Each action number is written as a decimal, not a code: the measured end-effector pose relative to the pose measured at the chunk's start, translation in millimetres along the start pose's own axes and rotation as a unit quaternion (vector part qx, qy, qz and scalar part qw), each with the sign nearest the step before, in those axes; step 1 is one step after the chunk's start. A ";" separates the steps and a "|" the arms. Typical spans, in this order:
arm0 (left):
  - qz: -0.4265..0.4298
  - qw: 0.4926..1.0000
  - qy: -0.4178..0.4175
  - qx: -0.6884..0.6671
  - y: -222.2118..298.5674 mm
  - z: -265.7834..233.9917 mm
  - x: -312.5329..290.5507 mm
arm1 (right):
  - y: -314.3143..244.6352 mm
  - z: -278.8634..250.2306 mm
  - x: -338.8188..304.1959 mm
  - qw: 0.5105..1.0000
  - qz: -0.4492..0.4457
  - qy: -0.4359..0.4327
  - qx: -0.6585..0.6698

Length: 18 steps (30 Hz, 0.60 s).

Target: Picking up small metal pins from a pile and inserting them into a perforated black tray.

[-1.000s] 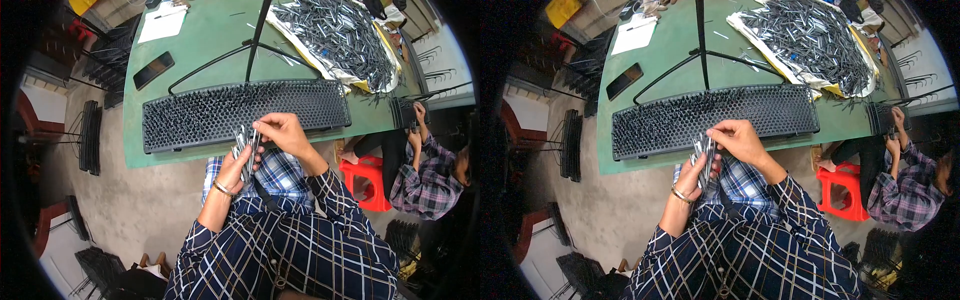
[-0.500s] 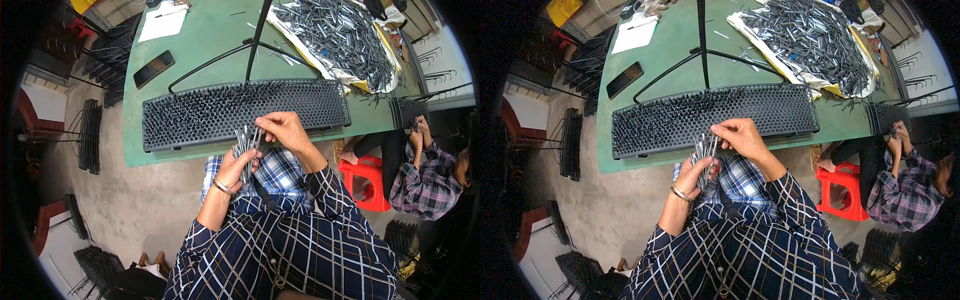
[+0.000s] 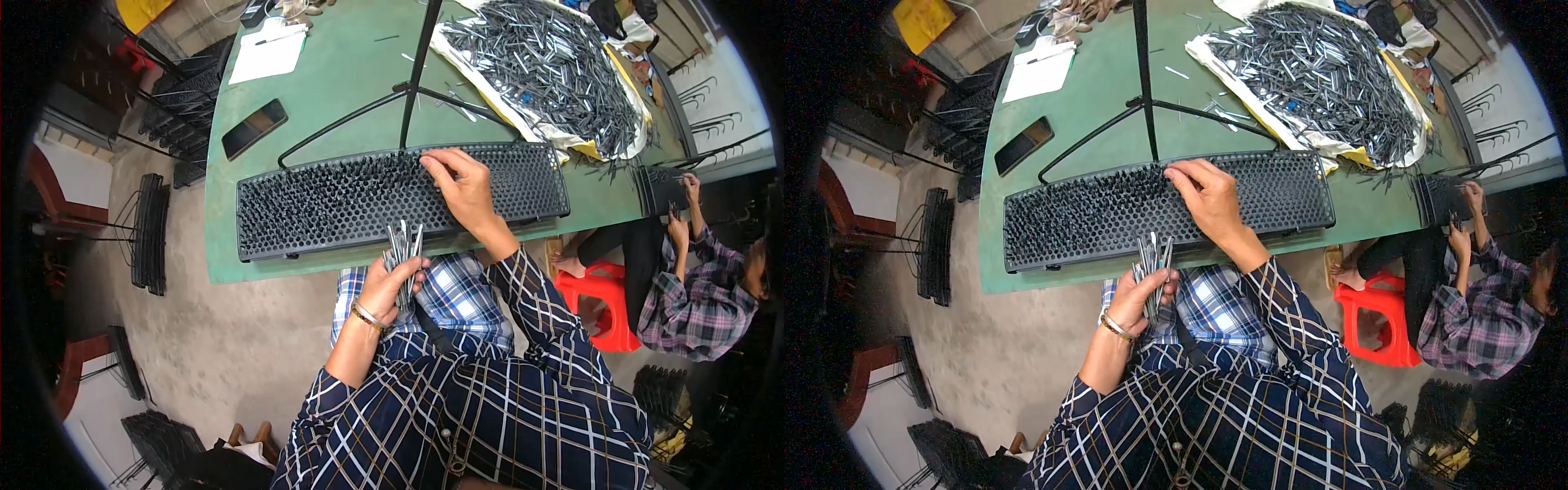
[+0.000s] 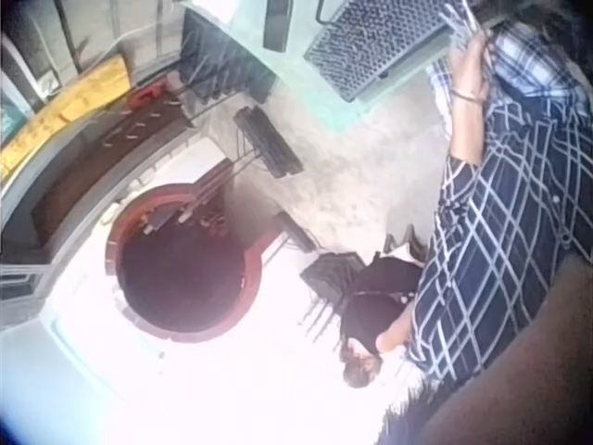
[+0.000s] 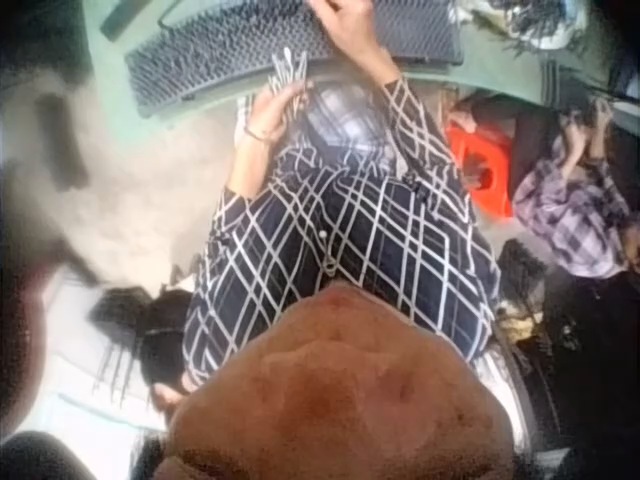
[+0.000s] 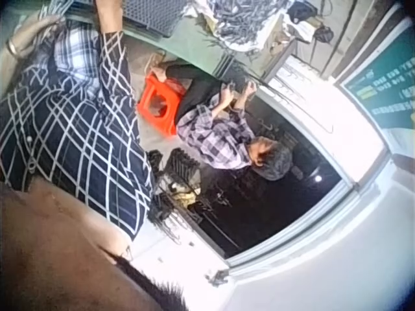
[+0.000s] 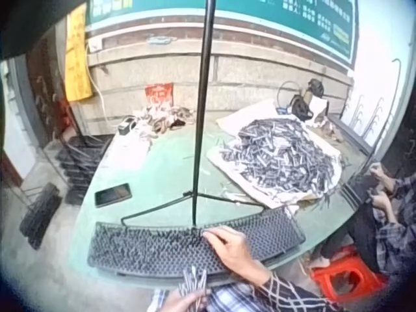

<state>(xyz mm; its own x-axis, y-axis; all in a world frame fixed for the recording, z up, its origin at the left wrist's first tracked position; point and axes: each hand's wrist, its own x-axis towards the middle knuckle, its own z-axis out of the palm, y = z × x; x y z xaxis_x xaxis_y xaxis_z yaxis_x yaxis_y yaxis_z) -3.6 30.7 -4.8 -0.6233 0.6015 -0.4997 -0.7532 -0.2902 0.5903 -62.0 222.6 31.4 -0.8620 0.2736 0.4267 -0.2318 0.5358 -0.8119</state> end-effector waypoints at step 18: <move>-0.002 1.000 -0.009 -0.026 -2.4 -2.2 0.9 | -3.6 5.2 -2.3 0.971 -0.158 -0.036 -0.174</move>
<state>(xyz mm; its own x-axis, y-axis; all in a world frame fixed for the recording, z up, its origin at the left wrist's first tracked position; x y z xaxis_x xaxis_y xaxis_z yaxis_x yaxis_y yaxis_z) -2.8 30.4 -8.0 -0.6166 0.6158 -0.4905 -0.7662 -0.3260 0.5538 -61.5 215.8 31.3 -0.8053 0.0019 0.5929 -0.3337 0.8251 -0.4559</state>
